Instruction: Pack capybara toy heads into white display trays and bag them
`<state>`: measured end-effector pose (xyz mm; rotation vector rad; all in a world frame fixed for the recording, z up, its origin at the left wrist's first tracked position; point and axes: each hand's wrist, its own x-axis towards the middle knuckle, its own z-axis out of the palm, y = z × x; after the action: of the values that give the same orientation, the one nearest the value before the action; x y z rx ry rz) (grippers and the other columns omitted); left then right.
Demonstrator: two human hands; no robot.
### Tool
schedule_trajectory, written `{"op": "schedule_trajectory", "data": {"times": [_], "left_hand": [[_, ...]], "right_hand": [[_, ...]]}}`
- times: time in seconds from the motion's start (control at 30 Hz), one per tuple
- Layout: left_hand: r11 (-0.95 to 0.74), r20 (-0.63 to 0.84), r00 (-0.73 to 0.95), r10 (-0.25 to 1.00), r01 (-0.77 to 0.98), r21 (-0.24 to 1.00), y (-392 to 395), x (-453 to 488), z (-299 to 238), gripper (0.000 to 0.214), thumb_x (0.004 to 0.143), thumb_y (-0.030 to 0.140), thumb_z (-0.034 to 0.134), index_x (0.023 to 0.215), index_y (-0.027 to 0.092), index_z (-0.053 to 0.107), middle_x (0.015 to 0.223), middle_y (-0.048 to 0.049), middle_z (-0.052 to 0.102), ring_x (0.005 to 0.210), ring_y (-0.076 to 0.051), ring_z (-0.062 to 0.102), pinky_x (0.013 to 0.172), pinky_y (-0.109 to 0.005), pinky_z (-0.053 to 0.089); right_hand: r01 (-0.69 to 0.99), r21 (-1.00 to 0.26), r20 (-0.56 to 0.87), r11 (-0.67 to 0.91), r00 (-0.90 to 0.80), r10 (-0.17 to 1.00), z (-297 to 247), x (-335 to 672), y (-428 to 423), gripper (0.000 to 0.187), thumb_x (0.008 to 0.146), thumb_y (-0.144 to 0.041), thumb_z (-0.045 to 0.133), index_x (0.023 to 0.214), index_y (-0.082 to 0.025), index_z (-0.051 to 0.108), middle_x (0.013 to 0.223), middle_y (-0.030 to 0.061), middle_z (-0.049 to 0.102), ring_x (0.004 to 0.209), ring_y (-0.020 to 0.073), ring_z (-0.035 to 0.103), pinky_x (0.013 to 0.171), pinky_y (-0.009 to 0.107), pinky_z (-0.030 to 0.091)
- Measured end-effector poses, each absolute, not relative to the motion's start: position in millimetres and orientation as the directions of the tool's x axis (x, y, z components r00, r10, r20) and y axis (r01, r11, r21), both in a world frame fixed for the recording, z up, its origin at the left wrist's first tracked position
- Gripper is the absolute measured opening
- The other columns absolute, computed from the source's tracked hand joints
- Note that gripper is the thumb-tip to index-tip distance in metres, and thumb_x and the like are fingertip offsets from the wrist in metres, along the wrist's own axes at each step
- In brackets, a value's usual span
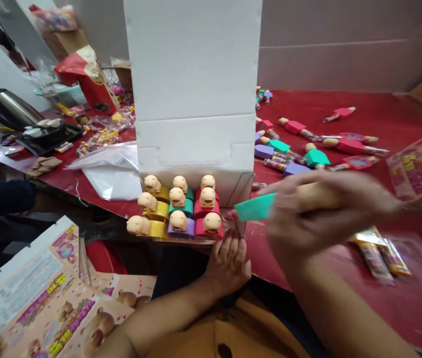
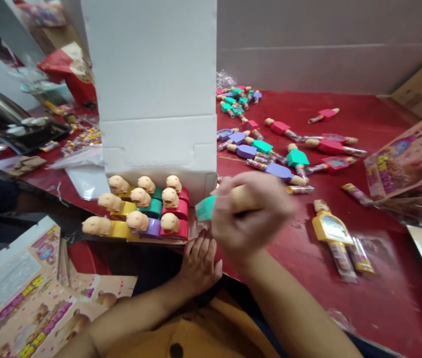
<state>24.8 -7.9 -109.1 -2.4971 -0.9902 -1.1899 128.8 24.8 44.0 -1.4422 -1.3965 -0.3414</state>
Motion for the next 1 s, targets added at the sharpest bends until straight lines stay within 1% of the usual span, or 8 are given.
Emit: {"op": "schedule_trajectory", "data": {"times": [0.1,0.27,0.37,0.6,0.7,0.8,0.9,1.0], "left_hand": [[-0.763,0.676,0.535,0.507,0.644,0.063,-8.4,19.8,-108.9,0.032,0.085,0.029,0.042,0.106,0.010,0.057,0.098,-0.0107,0.066,0.100,-0.024,0.056,0.090,-0.038,0.036],[-0.774,0.645,0.571,0.508,0.631,0.050,-6.8,15.5,-99.9,0.035,0.090,0.030,0.033,0.104,0.011,0.060,0.096,-0.0098,0.066,0.099,-0.023,0.055,0.089,-0.036,0.035],[-0.771,0.663,0.551,0.506,0.633,0.063,-7.3,17.3,-97.0,0.036,0.091,0.027,0.033,0.107,0.009,0.059,0.094,-0.0112,0.066,0.097,-0.022,0.056,0.088,-0.035,0.035],[-0.791,0.678,0.548,0.489,0.607,0.079,-8.4,19.9,-100.3,0.028,0.089,0.022,0.036,0.093,0.011,0.061,0.083,-0.0094,0.064,0.087,-0.023,0.055,0.084,-0.037,0.034],[-0.797,0.679,0.553,0.484,0.599,0.080,-8.2,19.0,-99.4,0.025,0.088,0.022,0.037,0.090,0.012,0.060,0.083,-0.0082,0.063,0.087,-0.022,0.054,0.084,-0.036,0.034],[-0.798,0.678,0.550,0.488,0.595,0.093,-9.2,19.0,-97.7,0.023,0.088,0.019,0.037,0.092,0.014,0.059,0.082,-0.0065,0.063,0.088,-0.022,0.055,0.085,-0.036,0.034],[-0.777,0.694,0.514,0.503,0.621,0.104,-8.8,22.1,-97.0,0.023,0.087,0.014,0.035,0.090,0.015,0.059,0.081,-0.0067,0.064,0.086,-0.022,0.056,0.084,-0.035,0.036],[-0.762,0.747,0.453,0.487,0.638,0.110,-5.7,27.4,-100.0,0.022,0.086,0.014,0.037,0.091,0.013,0.058,0.083,-0.0088,0.064,0.085,-0.022,0.057,0.084,-0.036,0.038]], "right_hand": [[0.898,-0.269,0.928,0.349,0.145,0.343,25.6,104.7,44.4,0.013,0.084,-0.014,0.053,0.083,-0.023,0.044,0.074,0.0014,0.053,0.067,0.0149,0.052,0.061,0.028,0.046],[0.917,-0.207,0.893,0.340,0.036,0.449,22.0,112.0,52.8,0.015,0.084,-0.009,0.048,0.083,-0.022,0.040,0.073,0.0019,0.049,0.069,0.0155,0.050,0.058,0.026,0.044],[0.921,-0.167,0.882,0.352,-0.020,0.472,27.2,118.8,56.5,0.015,0.085,-0.010,0.045,0.091,-0.022,0.040,0.075,0.0015,0.049,0.069,0.0154,0.050,0.059,0.026,0.044],[0.987,-0.107,0.851,0.118,0.030,0.525,8.0,107.6,61.7,0.015,0.087,-0.015,0.044,0.098,-0.023,0.039,0.078,0.0041,0.050,0.066,0.0191,0.049,0.053,0.030,0.040],[0.977,-0.083,0.861,0.197,-0.029,0.508,3.9,111.1,56.3,0.031,0.086,-0.014,0.049,0.114,-0.019,0.037,0.092,0.0100,0.054,0.084,0.0225,0.053,0.068,0.035,0.046],[0.975,-0.042,0.841,0.218,-0.084,0.535,4.5,114.2,47.7,0.043,0.085,-0.017,0.054,0.124,-0.015,0.037,0.109,0.0154,0.056,0.107,0.0276,0.048,0.088,0.044,0.041],[0.973,-0.094,0.850,0.211,-0.032,0.526,6.5,111.6,40.9,0.047,0.084,-0.014,0.054,0.127,-0.015,0.036,0.113,0.0143,0.059,0.112,0.0285,0.047,0.093,0.049,0.037],[0.950,-0.123,0.843,0.287,-0.053,0.536,12.7,120.0,39.9,0.042,0.085,-0.018,0.052,0.125,-0.021,0.036,0.114,0.0067,0.061,0.111,0.0228,0.050,0.094,0.043,0.043]]}}
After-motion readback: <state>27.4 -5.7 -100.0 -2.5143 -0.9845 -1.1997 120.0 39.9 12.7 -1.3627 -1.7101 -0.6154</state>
